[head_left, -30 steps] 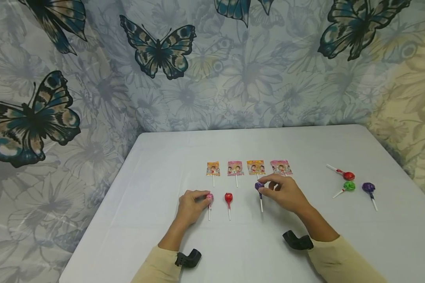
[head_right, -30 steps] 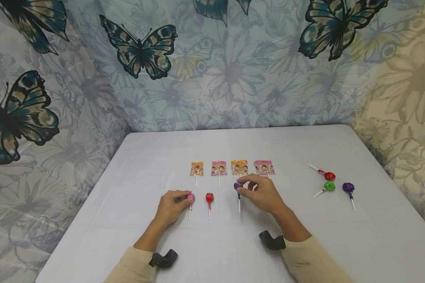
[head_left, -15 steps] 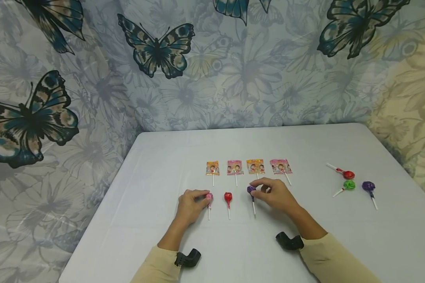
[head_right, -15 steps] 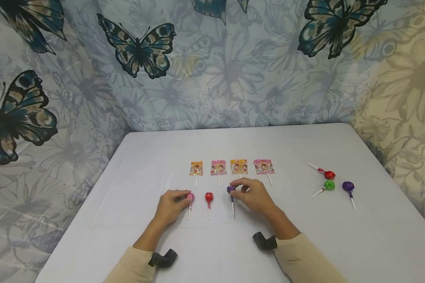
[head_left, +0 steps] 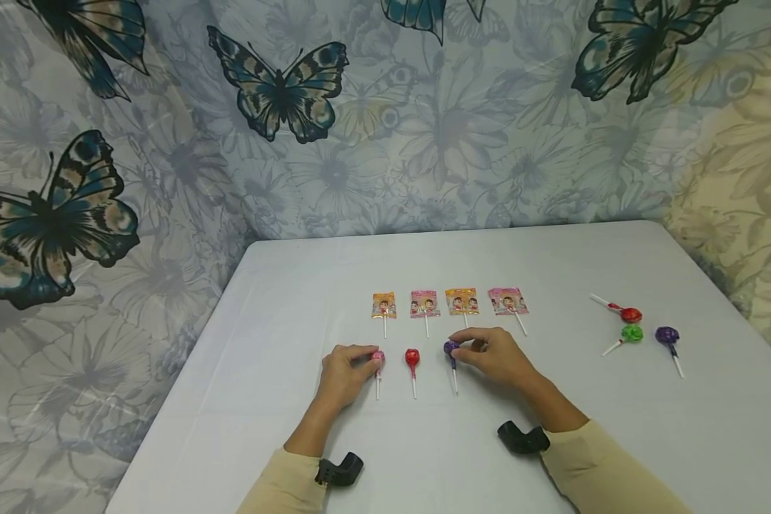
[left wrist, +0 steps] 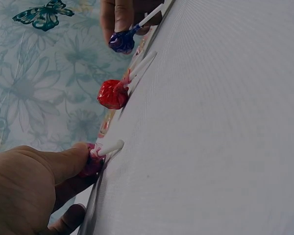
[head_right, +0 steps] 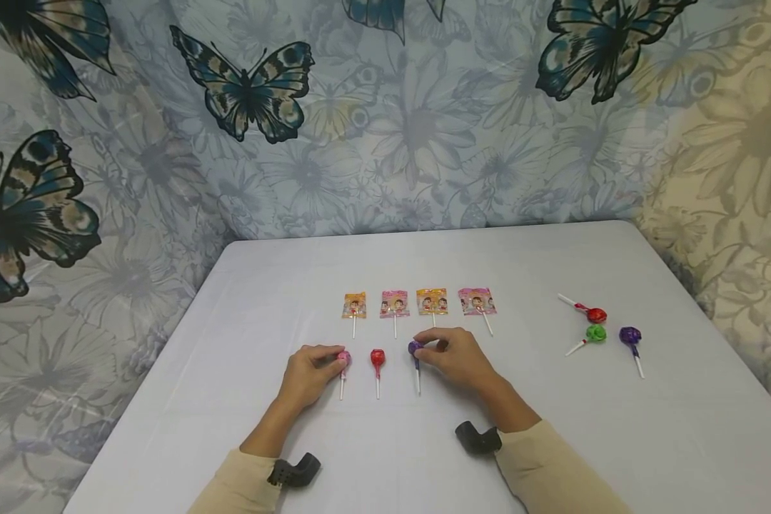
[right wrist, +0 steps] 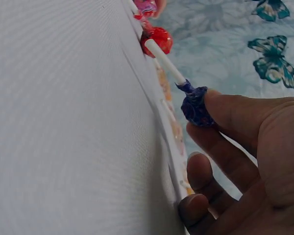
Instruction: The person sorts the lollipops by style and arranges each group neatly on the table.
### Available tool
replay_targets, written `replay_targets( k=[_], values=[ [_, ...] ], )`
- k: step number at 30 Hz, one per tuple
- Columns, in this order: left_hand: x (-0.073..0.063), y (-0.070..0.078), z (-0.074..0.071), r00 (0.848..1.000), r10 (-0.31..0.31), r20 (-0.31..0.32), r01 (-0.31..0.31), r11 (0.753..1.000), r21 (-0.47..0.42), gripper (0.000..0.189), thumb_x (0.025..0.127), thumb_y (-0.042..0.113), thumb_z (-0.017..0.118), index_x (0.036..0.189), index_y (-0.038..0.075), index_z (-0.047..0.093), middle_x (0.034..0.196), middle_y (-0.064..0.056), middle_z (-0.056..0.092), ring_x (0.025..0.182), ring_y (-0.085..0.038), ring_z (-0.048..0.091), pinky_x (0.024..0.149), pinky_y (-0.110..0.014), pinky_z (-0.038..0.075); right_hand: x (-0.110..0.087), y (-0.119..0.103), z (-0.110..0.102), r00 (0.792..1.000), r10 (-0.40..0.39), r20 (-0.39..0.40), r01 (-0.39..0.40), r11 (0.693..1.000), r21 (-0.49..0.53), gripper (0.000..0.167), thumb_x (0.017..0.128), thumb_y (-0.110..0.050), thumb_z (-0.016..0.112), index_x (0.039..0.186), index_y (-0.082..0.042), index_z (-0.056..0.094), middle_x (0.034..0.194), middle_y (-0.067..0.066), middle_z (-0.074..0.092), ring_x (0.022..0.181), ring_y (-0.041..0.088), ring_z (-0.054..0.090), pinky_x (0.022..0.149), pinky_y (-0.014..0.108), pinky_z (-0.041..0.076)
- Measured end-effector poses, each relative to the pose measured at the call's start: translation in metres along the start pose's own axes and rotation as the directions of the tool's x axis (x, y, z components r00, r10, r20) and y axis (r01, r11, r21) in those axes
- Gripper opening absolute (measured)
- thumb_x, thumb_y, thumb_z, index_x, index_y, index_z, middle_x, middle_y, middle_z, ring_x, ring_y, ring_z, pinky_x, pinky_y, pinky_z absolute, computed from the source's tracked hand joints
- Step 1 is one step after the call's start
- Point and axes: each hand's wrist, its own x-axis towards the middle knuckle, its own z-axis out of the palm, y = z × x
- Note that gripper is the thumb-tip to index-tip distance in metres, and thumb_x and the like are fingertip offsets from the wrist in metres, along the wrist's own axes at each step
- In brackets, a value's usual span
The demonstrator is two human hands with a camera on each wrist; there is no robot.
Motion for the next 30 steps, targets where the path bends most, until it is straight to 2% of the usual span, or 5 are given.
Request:
replay_targets(
  k=[6,30],
  values=[
    [0.0001,-0.0007,-0.0002,1.000,0.004,-0.004,-0.004,1.000,-0.003,0.021,0.080,0.022,0.080,0.101,0.016,0.078,0.096,-0.001,0.067,0.094,-0.023,0.057,0.083,-0.045,0.044,-0.0002,-0.0033,0.0022,1.000,0.007,0.006,-0.007,1.000,-0.021,0.019,0.083,-0.013,0.076,0.102,-0.014,0.075,0.086,-0.005,0.065,0.075,0.017,0.052,0.060,0.031,0.041],
    [0.0007,0.0003,0.0000,1.000,0.016,-0.005,-0.016,1.000,-0.008,0.021,0.080,0.021,0.080,0.100,0.015,0.078,0.097,-0.001,0.069,0.096,-0.024,0.058,0.085,-0.046,0.044,0.0019,-0.0052,0.0039,0.999,0.039,0.030,-0.036,0.996,-0.081,0.020,0.084,-0.014,0.076,0.104,-0.014,0.076,0.074,-0.003,0.056,0.071,0.017,0.046,0.059,0.033,0.038]
  ],
)
